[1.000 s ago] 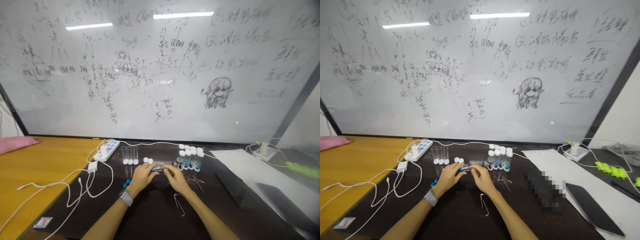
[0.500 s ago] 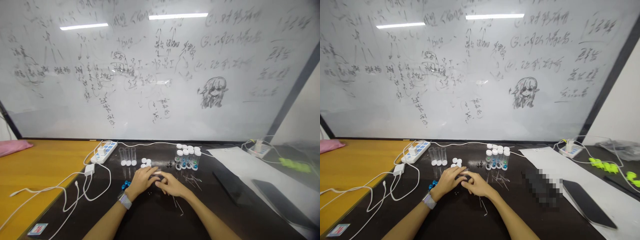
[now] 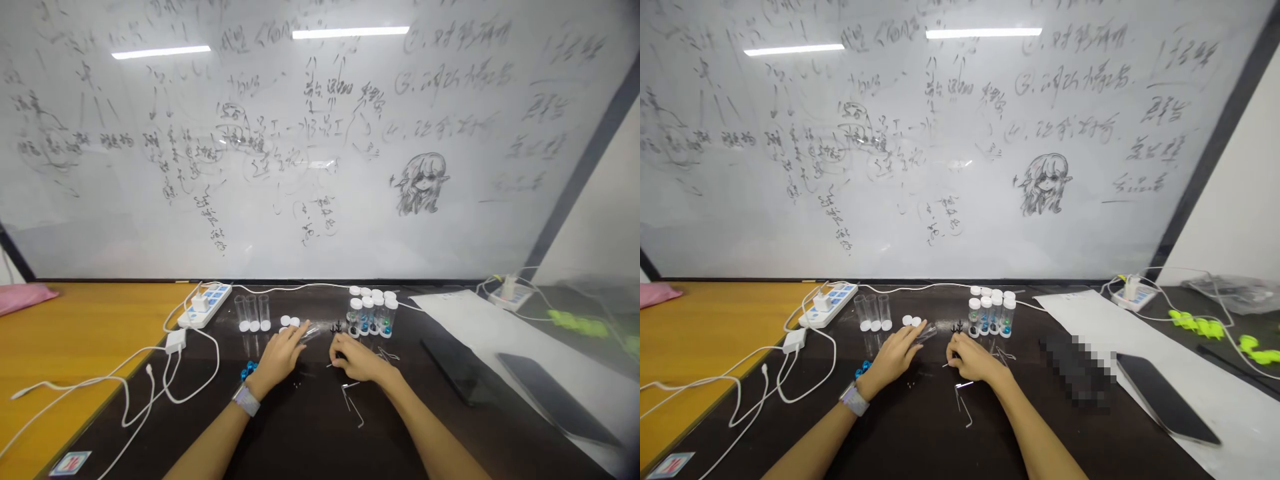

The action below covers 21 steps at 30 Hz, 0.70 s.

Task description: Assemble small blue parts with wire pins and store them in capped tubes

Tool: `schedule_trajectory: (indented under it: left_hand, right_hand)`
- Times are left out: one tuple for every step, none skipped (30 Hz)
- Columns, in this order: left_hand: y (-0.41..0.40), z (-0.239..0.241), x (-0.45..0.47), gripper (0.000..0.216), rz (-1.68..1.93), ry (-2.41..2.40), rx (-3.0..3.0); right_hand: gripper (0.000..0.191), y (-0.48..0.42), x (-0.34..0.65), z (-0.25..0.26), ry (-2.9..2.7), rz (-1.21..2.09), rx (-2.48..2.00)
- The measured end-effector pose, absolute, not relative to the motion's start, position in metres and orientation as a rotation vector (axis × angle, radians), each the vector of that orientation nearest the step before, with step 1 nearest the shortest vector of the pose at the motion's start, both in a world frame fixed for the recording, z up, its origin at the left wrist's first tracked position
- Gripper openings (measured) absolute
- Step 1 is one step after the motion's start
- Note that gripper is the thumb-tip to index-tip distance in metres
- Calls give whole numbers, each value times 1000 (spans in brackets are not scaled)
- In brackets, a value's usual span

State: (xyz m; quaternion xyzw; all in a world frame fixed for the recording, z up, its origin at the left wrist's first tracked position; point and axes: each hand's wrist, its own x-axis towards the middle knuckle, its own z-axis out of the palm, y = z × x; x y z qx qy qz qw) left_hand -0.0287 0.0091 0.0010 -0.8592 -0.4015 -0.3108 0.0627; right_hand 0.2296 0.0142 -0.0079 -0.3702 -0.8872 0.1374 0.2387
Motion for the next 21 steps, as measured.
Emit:
schedule_trajectory:
  left_hand:
    - [10, -1, -29, 60, -945, -1212, -2608]
    - [11, -2, -30, 60, -953, -1217, -2621]
    - [12, -4, -31, 59, -964, -1229, -2637]
    - [13, -6, -31, 58, -977, -1247, -2651]
    - [14, -8, -32, 55, -990, -1268, -2662]
    - [15, -9, -33, 53, -1002, -1289, -2671]
    - [16, -11, -33, 50, -1012, -1308, -2679]
    - [17, -11, -34, 47, -1020, -1321, -2685]
    - [18, -12, -34, 46, -1028, -1327, -2692]
    - [18, -12, -34, 45, -1036, -1330, -2698]
    - [19, -12, -34, 45, -1046, -1332, -2705]
    - [19, -11, -34, 46, -1055, -1335, -2711]
    - [19, -11, -34, 47, -1063, -1341, -2713]
    - [18, -10, -34, 47, -1066, -1351, -2715]
    - [18, -9, -34, 47, -1068, -1364, -2717]
    - [18, -7, -33, 48, -1071, -1381, -2718]
    - [17, -6, -33, 48, -1075, -1397, -2722]
    - [17, -5, -33, 48, -1081, -1410, -2729]
    - [16, -4, -33, 49, -1088, -1415, -2743]
    - [16, -3, -32, 49, -1097, -1416, -2760]
    - [15, -2, -32, 49, -1110, -1413, -2777]
  right_hand:
    - [17, 14, 226, -11, -2453, 320, -1017]
    - [18, 14, 223, -13, -2463, 270, -1018]
    - [18, 15, 219, -15, -2453, 237, -1019]
    - [18, 15, 216, -17, -2421, 227, -1021]
    - [17, 16, 213, -18, -2363, 237, -1023]
    - [16, 17, 210, -18, -2285, 258, -1027]
    - [16, 18, 208, -17, -2197, 283, -1031]
    - [15, 19, 207, -15, -2111, 304, -1033]
    - [15, 20, 206, -13, -2038, 321, -1032]
    - [14, 21, 205, -11, -1989, 337, -1028]
    - [14, 21, 205, -9, -1962, 353, -1020]
    - [13, 21, 205, -7, -1949, 367, -1011]
    - [13, 21, 205, -6, -1936, 371, -1003]
    - [13, 22, 205, -5, -1912, 361, -1003]
    - [13, 22, 205, -4, -1876, 343, -1010]
    - [14, 22, 205, -3, -1835, 324, -1021]
    - [16, 22, 205, -2, -1801, 313, -1031]
    - [18, 21, 206, -1, -1788, 312, -1034]
    - [19, 21, 205, 0, -1798, 321, -1028]
    - [19, 19, 205, 1, -1824, 336, -1011]
    - [19, 18, 204, 3, -1853, 350, -985]
